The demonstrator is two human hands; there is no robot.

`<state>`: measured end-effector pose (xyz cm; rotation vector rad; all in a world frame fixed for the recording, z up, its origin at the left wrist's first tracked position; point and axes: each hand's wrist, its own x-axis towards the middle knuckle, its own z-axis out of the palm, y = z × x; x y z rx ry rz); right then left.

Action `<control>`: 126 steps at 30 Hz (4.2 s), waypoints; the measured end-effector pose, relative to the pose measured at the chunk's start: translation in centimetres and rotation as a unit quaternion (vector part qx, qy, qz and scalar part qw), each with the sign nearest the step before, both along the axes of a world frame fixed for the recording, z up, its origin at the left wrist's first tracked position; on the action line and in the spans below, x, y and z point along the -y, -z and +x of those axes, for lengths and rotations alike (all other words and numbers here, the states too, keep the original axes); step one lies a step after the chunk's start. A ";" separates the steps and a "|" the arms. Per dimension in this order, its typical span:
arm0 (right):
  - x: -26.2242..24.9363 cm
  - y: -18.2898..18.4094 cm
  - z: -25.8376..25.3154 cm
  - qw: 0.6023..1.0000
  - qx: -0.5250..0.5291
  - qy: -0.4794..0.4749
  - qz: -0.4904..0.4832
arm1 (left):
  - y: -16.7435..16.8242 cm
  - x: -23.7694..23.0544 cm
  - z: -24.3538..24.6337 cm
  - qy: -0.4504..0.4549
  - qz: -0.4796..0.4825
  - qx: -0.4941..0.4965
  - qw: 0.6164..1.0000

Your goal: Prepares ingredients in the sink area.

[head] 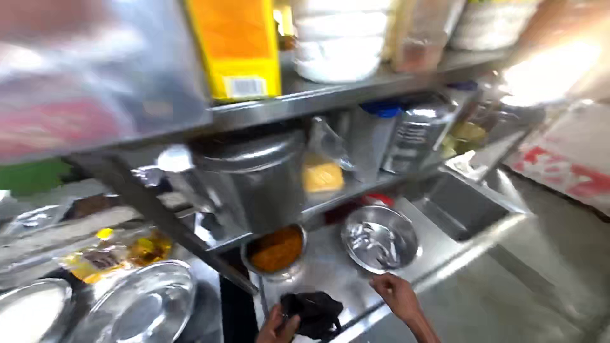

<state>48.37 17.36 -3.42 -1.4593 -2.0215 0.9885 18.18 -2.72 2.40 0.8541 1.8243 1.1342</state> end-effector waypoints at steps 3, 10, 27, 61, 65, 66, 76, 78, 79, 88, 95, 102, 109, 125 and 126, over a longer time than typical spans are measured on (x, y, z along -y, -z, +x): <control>-1.7 1.2 4.4 0.999 -0.035 0.013 -0.010 | 0.3 -1.6 3.3 -0.075 0.062 0.033 0.995; -5.6 2.9 8.9 0.999 -0.040 0.033 -0.009 | -2.2 -5.5 7.0 -0.144 0.143 0.080 0.976; -15.7 2.6 9.5 0.999 -0.023 0.009 0.021 | -1.6 -11.4 11.7 -0.162 0.216 0.155 0.950; -23.4 12.3 2.6 0.858 0.373 -0.344 -0.084 | 3.3 -14.4 17.8 -0.399 0.192 0.036 0.896; -26.1 12.2 2.6 0.889 0.271 -0.352 -0.109 | 3.3 -14.2 18.0 -0.400 0.200 0.039 0.894; -26.9 12.0 2.8 0.901 0.237 -0.345 -0.111 | 3.3 -14.1 18.2 -0.401 0.198 0.039 0.894; -30.6 10.4 3.1 0.941 0.142 -0.287 -0.109 | 2.9 -13.7 18.1 -0.409 0.181 0.031 0.894; -30.6 9.3 3.0 0.946 0.122 -0.268 -0.133 | 2.9 -13.8 18.1 -0.409 0.180 0.032 0.894; -30.5 8.7 3.0 0.950 0.102 -0.260 -0.143 | 3.0 -13.8 18.0 -0.409 0.180 0.033 0.894; -24.7 0.0 1.2 0.889 -0.277 -0.150 -0.333 | 3.3 -13.5 16.5 -0.375 0.132 -0.015 0.917; -14.6 -2.6 -4.1 0.801 -0.340 -0.278 -0.407 | 3.2 -14.0 14.9 -0.317 0.108 0.008 0.942; -9.8 4.6 -10.3 0.869 -0.109 -0.481 -0.031 | 3.0 -14.1 14.9 -0.323 0.148 -0.009 0.934; -14.2 4.3 -5.1 0.797 0.035 -0.594 0.100 | 3.9 -12.8 15.2 -0.311 0.158 -0.010 0.937; -26.9 13.6 1.3 0.916 0.336 -0.208 -0.066 | 4.1 -13.4 16.7 -0.328 0.182 0.003 0.927; -26.1 13.7 0.8 0.914 0.347 -0.202 -0.064 | 4.0 -13.4 16.8 -0.329 0.180 0.003 0.927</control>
